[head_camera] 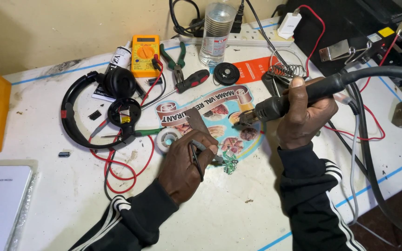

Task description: Soldering components onto a small circuit board at an electronics repair workbench.

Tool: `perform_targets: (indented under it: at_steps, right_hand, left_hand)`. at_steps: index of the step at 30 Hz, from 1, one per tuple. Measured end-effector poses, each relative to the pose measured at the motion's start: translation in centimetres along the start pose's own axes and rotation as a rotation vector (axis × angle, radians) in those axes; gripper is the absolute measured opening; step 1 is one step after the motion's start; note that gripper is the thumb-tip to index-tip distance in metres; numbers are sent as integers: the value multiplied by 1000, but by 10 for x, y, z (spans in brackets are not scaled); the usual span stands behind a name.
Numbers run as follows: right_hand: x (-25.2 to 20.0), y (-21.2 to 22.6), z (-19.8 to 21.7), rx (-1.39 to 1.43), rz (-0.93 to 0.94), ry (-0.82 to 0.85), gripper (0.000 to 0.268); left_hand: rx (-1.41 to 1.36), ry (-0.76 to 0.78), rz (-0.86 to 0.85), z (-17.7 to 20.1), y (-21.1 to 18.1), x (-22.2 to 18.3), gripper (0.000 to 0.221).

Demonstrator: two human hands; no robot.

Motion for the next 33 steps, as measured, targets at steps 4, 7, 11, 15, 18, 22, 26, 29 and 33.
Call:
perform_targets:
  at_steps: [4,7,11,15,18,22,26,29,33]
  right_hand:
    - [0,2,1,35,-23,-15,26]
    - [2,22,10,44,-41,-48,25]
    - [14,60,36,-89,-215,-144,26]
    - [32,64,81,-19,-287,-310,31]
    - [43,49,105,14,-466,-404,45]
    - [44,-10,135,303,-768,-342,48]
    - [48,-48,139,407,-928,-353,50]
    - [59,-56,125,510,-946,-361,40]
    - [70,-77,107,702,-881,-420,13]
  left_hand:
    - [-29,-6,7,0,-1,-2,25]
    - [-50,4,-84,2,-10,-8,26]
    - [361,-119,-283,8,-18,-13,34]
    - [494,-18,-467,12,12,-15,31]
    - [582,-2,-574,7,29,-14,37]
    - [677,99,-599,8,48,-11,52]
    - [654,122,-665,13,51,-6,40]
    - [595,73,-673,14,53,-7,34]
    - [601,142,-612,17,62,-7,34]
Point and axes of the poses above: each hand's wrist, its own x-axis towards the middle knuckle, its own z-axis out of the back of the hand, y = z × x, the point moved 3 cm from there along x, towards the middle knuckle, and after that the axes turned 7 degrees about -x, right-handed, at the moved point
